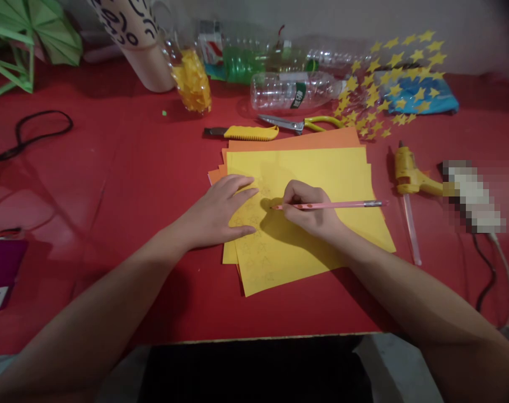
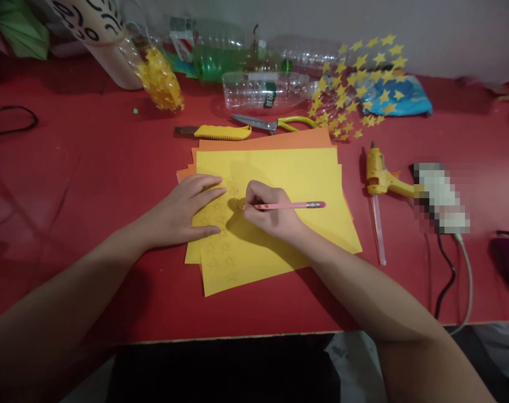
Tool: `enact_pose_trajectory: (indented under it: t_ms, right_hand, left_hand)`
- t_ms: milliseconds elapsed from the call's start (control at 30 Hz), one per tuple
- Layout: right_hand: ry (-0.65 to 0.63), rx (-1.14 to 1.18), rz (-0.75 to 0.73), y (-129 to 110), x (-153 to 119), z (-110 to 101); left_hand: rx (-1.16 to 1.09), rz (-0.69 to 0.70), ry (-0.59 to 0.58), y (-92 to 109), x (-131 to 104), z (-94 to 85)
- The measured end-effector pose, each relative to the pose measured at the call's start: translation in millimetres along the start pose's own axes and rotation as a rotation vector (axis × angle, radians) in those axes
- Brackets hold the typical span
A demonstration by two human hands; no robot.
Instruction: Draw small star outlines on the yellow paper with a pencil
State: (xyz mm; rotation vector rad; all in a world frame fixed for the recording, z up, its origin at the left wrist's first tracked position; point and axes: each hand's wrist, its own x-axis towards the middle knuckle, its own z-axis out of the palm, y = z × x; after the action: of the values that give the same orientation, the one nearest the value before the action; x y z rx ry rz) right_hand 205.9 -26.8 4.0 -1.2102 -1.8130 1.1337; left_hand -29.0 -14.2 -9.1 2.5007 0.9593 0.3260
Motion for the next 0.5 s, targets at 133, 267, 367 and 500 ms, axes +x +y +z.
enact_pose_trajectory:
  t_ms: [133,267,367,500]
  right_hand:
    - [0.0,0.007,0.001,1.4,-0.2,1.0]
    - [-0.007,0.016,0.0,2.6,-0.6,2.0]
    - [-0.012,0.021,0.007,2.8,-1.0,2.6]
    - [0.001,0.046,0.003,2.2,-0.9,2.5]
  left_hand:
    - [-0.001,0.0,-0.001,-0.2,0.3,0.0]
    - [0.01,0.001,-0.002,0.2,0.3,-0.3]
    - [0.024,0.011,0.007,-0.2,0.2,-0.1]
    - [0.038,0.027,0.016,-1.5,-0.2,1.0]
